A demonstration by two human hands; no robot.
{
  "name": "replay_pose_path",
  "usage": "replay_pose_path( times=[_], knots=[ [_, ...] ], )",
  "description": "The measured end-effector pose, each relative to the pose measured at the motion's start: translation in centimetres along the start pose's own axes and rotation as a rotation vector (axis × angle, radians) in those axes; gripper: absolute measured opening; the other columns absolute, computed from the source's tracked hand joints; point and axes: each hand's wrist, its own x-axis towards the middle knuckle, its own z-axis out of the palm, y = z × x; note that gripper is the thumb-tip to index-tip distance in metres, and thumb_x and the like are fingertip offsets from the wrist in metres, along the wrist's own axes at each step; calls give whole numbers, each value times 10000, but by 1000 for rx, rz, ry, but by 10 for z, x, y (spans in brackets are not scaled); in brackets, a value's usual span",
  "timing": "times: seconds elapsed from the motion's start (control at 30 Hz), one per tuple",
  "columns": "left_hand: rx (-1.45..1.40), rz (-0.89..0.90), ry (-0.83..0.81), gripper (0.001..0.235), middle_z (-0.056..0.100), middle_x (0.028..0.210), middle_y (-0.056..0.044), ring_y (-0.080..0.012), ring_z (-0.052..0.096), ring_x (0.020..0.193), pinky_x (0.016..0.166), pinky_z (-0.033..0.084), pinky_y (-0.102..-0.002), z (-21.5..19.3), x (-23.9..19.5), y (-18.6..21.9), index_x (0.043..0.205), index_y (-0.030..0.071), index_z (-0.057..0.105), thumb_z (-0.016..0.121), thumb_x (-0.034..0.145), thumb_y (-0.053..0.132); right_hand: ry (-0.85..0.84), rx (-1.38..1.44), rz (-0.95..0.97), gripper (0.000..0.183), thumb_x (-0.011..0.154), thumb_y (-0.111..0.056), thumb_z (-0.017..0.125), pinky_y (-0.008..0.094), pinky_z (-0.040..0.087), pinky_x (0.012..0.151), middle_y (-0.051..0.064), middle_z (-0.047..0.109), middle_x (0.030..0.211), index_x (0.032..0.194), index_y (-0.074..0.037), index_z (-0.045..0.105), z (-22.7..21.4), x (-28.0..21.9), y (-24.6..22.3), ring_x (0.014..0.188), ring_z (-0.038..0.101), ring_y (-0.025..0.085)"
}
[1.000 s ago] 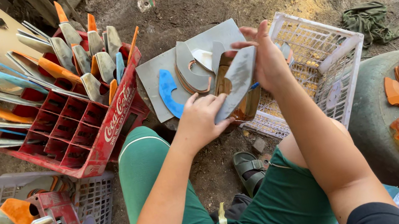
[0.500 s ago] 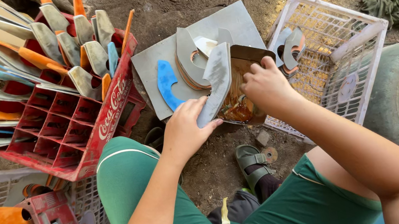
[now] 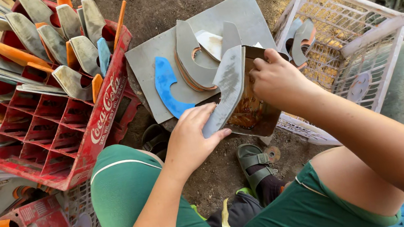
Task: The person sits on the ground and uses a brush to apply brown paint to various shoe sole parts. They pick up each part, paint it, and place it into a red crate. The person repeats this process for multiple parts throughout the video.
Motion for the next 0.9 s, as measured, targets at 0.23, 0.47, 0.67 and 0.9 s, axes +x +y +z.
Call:
replay_pose_path(
  times=[0.23, 0.47, 0.67, 0.9],
  knots=[
    [-155, -126, -140, 724, 697, 1269, -175, -315, 642, 1182, 1006, 500, -404, 10, 2, -7, 1319, 3, 644, 837, 763, 425, 130, 79, -3, 78, 747, -233, 677, 387, 397, 944, -43, 653, 857, 769, -205, 746, 26, 1, -3, 997, 575, 182],
    [-121, -121, -134, 749, 694, 1265, -184, -322, 640, 1184, 1011, 494, -410, 10, 3, -9, 1324, 0, 636, 836, 767, 460, 196, 79, 117, 77, 814, -220, 656, 387, 394, 908, -28, 614, 903, 868, -204, 709, 14, -4, -17, 958, 586, 181],
    [-79, 28, -11, 679, 657, 1349, -170, -323, 610, 1232, 1046, 466, -414, 6, 0, -9, 1312, -18, 636, 818, 809, 400, 343, 100, 330, 173, 848, -171, 656, 380, 387, 991, -39, 641, 952, 996, -224, 729, -17, -50, -8, 973, 622, 159],
    [226, 172, 190, 569, 664, 1136, -115, -326, 582, 1118, 941, 467, -455, -12, 1, 3, 1257, 18, 648, 836, 769, 241, 607, 290, 679, 54, 1060, -128, 732, 369, 428, 995, -4, 693, 932, 1053, -179, 715, -39, -115, -5, 893, 669, 196]
  ],
)
